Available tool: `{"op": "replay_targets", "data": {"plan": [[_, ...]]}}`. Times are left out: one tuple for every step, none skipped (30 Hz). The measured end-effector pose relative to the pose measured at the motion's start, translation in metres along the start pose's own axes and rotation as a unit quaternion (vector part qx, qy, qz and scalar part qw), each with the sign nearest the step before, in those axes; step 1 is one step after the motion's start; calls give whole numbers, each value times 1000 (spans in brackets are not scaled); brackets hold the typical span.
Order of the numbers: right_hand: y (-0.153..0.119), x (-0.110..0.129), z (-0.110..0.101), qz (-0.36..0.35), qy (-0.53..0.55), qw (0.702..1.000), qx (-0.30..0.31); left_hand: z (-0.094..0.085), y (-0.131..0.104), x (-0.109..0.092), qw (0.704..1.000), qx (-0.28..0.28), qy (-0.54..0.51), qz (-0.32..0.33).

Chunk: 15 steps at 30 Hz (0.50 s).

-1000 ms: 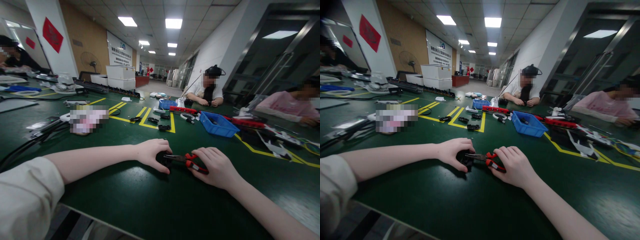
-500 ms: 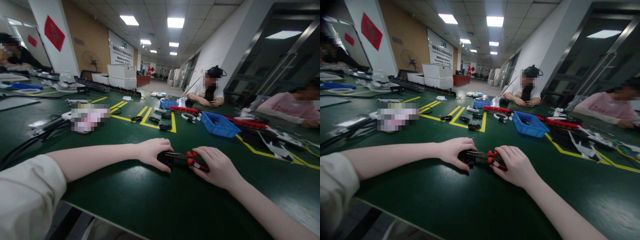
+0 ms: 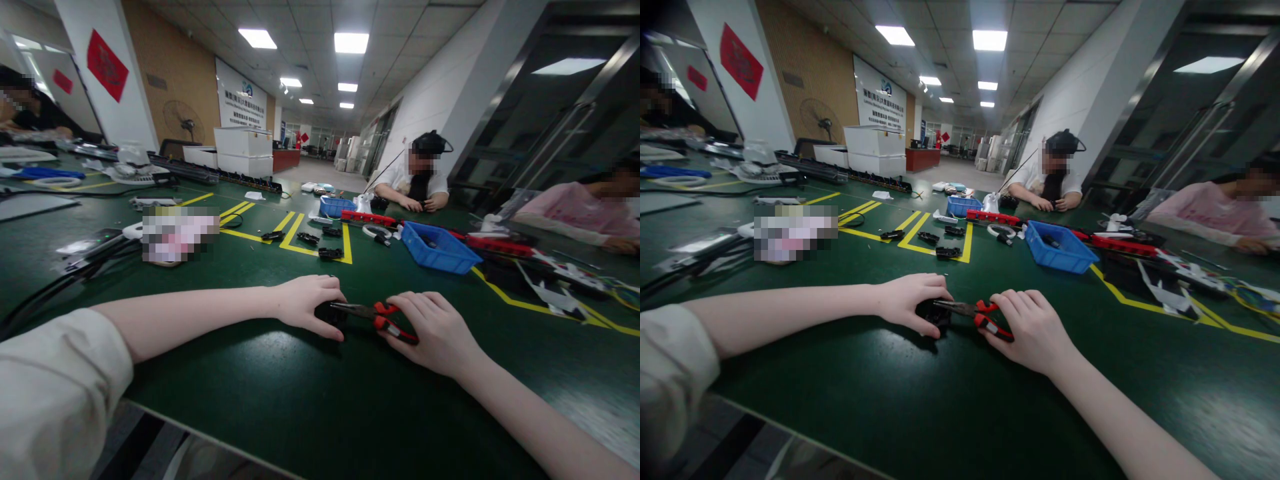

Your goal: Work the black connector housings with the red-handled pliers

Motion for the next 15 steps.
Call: {"op": "replay_targets", "data": {"plan": [[0, 0, 0, 0, -3, 1000, 0, 0, 0, 0, 1000, 1, 0, -3], [0, 0, 0, 0, -5, 1000, 0, 0, 0, 1, 1000, 1, 0, -5], [0, 0, 0, 0, -5, 1000, 1, 0, 0, 1, 1000, 1, -2, -7], [0, 0, 0, 1, -3, 1000, 2, 0, 0, 1, 1000, 0, -4, -8], [0, -1, 0, 1, 0, 1000, 3, 0, 0, 1, 1000, -3, -5, -7], [0, -1, 1, 2, 3, 1000, 3, 0, 0, 0, 1000, -5, -6, -7], [0, -2, 1, 4, 5, 1000, 3, 0, 0, 0, 1000, -7, -7, -6], [-1, -3, 1, 6, 8, 1000, 2, -1, 0, 0, 1000, -9, -6, -5], [-1, -3, 1, 9, 11, 1000, 1, -1, 0, -1, 1000, -9, -5, -6], [-2, -4, 2, 12, 13, 1000, 0, -1, 0, -1, 1000, -9, -3, -6], [-2, -5, 2, 14, 16, 1000, 0, -1, 0, -1, 1000, -8, -2, -7], [-2, -5, 2, 15, 19, 1000, 0, -1, 0, -1, 1000, -7, -1, -7], [-3, -6, 3, 16, 20, 1000, 0, -1, 0, -1, 1000, -7, -1, -6], [-3, -6, 3, 18, 22, 1000, 0, -1, -1, -2, 1000, -9, -2, -6], [-4, -7, 3, 20, 24, 999, -1, -2, -1, -2, 1000, -13, -3, -5]]}}
Point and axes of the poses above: each hand's wrist, its own y-axis towards the middle knuckle, its own z-axis out of the palm, x = y × z, the point moved 5 cm from there along y, towards the middle knuckle, and after that the axes turned 5 degrees about y, right-handed, at the moved point
